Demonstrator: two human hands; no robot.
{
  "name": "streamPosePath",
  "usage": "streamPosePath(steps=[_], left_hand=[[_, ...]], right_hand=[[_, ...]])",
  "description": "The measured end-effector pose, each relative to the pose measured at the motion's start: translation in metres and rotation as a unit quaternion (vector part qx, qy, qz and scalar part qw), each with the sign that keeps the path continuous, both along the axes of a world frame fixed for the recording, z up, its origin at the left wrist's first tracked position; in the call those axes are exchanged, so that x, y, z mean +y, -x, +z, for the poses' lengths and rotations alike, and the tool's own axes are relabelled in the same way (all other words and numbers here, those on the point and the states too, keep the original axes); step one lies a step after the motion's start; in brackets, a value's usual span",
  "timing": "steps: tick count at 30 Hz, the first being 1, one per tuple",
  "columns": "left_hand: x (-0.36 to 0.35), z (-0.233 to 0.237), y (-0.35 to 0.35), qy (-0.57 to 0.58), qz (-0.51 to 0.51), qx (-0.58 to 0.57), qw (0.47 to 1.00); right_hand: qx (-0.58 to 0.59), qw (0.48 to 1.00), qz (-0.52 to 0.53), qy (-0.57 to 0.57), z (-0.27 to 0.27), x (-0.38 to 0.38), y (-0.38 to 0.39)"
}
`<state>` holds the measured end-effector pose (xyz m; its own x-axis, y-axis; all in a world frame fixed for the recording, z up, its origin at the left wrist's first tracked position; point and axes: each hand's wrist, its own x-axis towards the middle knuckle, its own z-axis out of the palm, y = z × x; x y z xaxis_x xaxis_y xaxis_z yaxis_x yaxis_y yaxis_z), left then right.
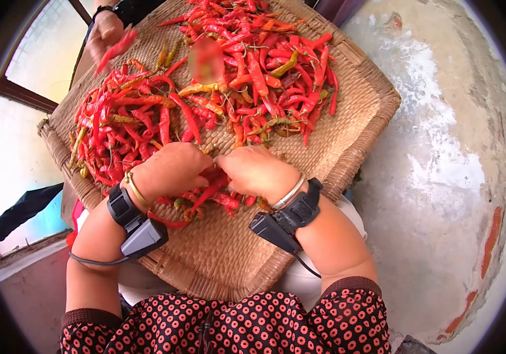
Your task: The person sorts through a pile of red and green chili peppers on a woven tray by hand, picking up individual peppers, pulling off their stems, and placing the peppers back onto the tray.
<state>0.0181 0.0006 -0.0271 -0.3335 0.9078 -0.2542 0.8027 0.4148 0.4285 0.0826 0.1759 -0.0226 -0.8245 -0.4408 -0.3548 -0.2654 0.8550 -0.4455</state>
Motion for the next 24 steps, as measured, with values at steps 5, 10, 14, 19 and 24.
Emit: streamPosePath(steps=[5, 10, 14, 19, 24], left_hand=[[0.002, 0.002, 0.002, 0.035, -0.005, -0.003, 0.999], [0.0, 0.004, 0.003, 0.025, 0.019, 0.03, 0.999], [0.001, 0.017, 0.001, 0.01, 0.081, 0.03, 0.996], [0.007, 0.015, -0.015, 0.041, -0.006, 0.037, 0.998], [0.008, 0.013, -0.025, 0.064, -0.001, 0.06, 0.996]], right_hand=[[0.025, 0.998, 0.021, -0.048, -0.004, -0.01, 0.007], [0.028, 0.996, -0.017, -0.086, 0.008, -0.002, 0.015], [0.043, 0.988, -0.142, 0.05, 0.02, 0.023, 0.025], [-0.027, 0.923, -0.283, 0.258, 0.025, 0.023, 0.032], [-0.105, 0.885, -0.291, 0.349, 0.036, 0.021, 0.034]])
